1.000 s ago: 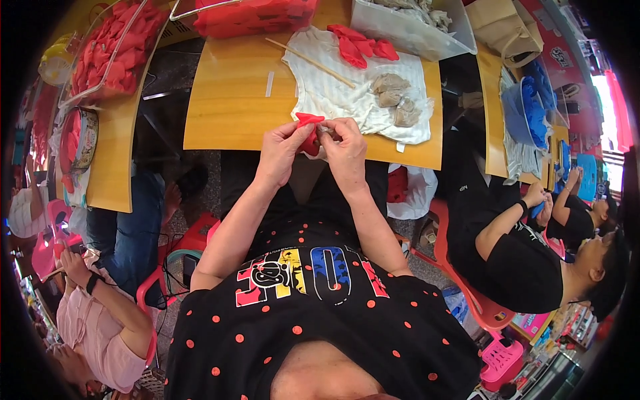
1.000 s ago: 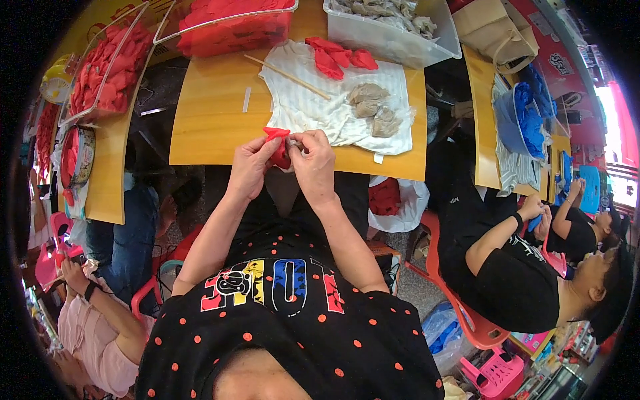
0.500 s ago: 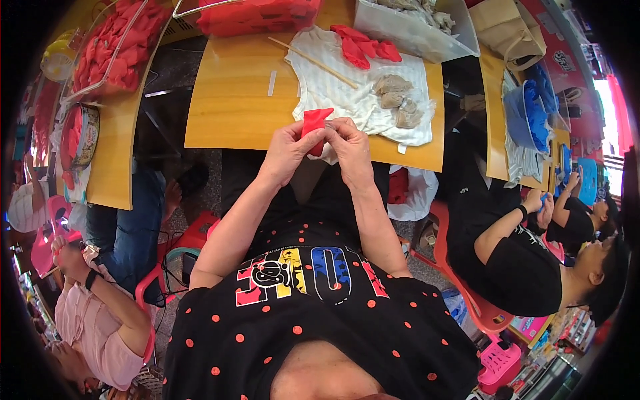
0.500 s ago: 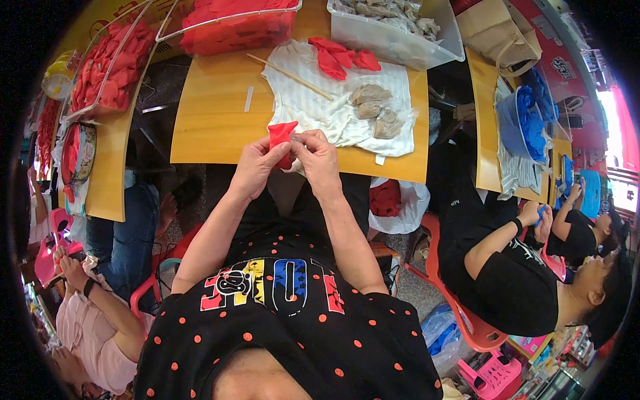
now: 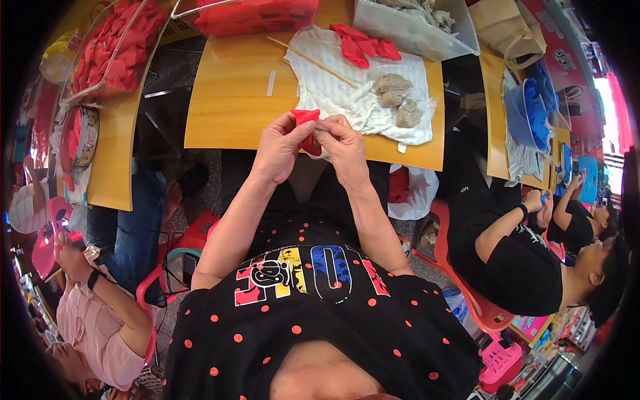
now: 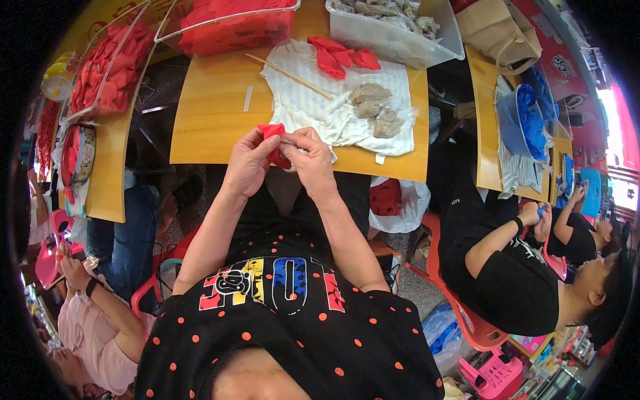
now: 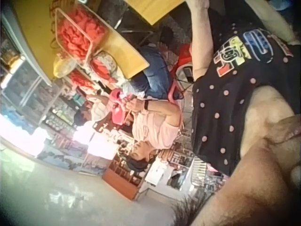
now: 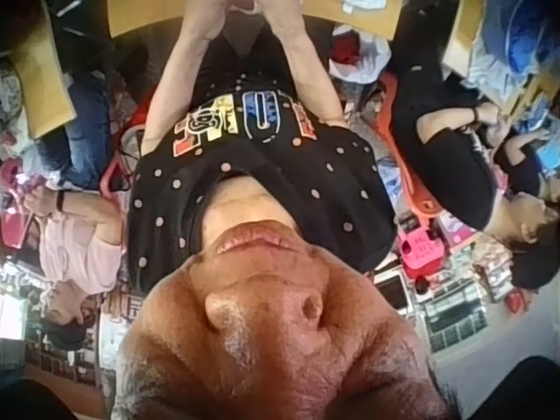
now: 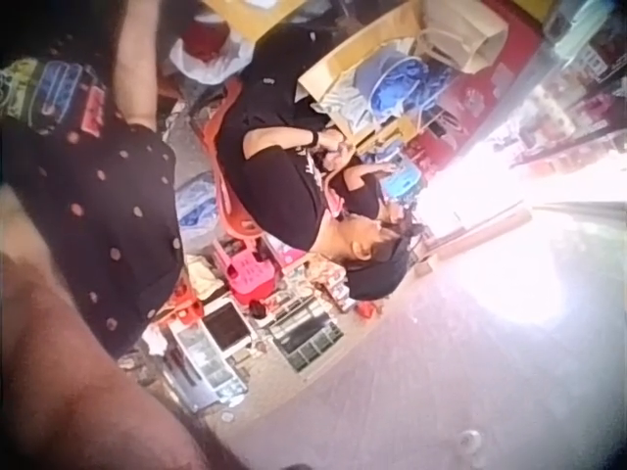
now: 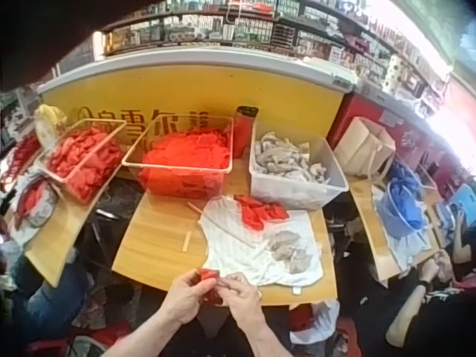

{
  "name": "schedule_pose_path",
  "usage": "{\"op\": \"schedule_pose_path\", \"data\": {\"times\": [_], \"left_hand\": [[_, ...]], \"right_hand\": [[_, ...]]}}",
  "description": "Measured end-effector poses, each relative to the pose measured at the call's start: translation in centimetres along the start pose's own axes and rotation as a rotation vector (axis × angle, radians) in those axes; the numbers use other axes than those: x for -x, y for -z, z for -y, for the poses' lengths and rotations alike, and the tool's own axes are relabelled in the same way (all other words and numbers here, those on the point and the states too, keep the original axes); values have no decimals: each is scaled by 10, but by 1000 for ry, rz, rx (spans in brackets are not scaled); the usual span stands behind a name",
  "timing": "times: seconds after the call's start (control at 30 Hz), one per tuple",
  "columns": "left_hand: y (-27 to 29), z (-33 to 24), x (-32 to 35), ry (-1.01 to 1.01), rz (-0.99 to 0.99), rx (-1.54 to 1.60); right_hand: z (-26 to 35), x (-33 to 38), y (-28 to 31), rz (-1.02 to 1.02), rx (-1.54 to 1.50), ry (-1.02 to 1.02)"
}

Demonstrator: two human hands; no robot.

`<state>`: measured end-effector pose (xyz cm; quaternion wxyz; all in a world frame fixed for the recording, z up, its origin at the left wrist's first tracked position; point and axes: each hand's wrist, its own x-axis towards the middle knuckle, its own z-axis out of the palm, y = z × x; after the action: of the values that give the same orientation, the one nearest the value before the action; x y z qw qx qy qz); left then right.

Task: Assembling small red fabric items by filling them with stuffing and using a stick to position the material.

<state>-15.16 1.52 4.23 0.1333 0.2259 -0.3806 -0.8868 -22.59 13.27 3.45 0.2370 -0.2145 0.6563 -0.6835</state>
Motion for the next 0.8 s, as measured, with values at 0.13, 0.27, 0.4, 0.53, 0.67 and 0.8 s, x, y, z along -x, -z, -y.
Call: {"op": "schedule_pose_path", "data": {"times": [0.13,0.27,0.4,0.53,0.67,0.8], "left_hand": [[1,-1,-1,91,-27,193],[14,4,-7,113,-60,208],[-1,-8,-3,88,-40,138],[6,4,-4,41,-15,-15],[5,9,-4,53,6,-33],[7,10,-1,125,-33,123]], "right_hand": [[3,-2,2,5,-497,-182],[-2,-3,1,0,-535,-189],[-4,-1,2,-19,-543,-185],[5,0,-4,-126,158,123],[13,4,-9,-189,321,58],[12,0,-7,-236,126,-56]]}}
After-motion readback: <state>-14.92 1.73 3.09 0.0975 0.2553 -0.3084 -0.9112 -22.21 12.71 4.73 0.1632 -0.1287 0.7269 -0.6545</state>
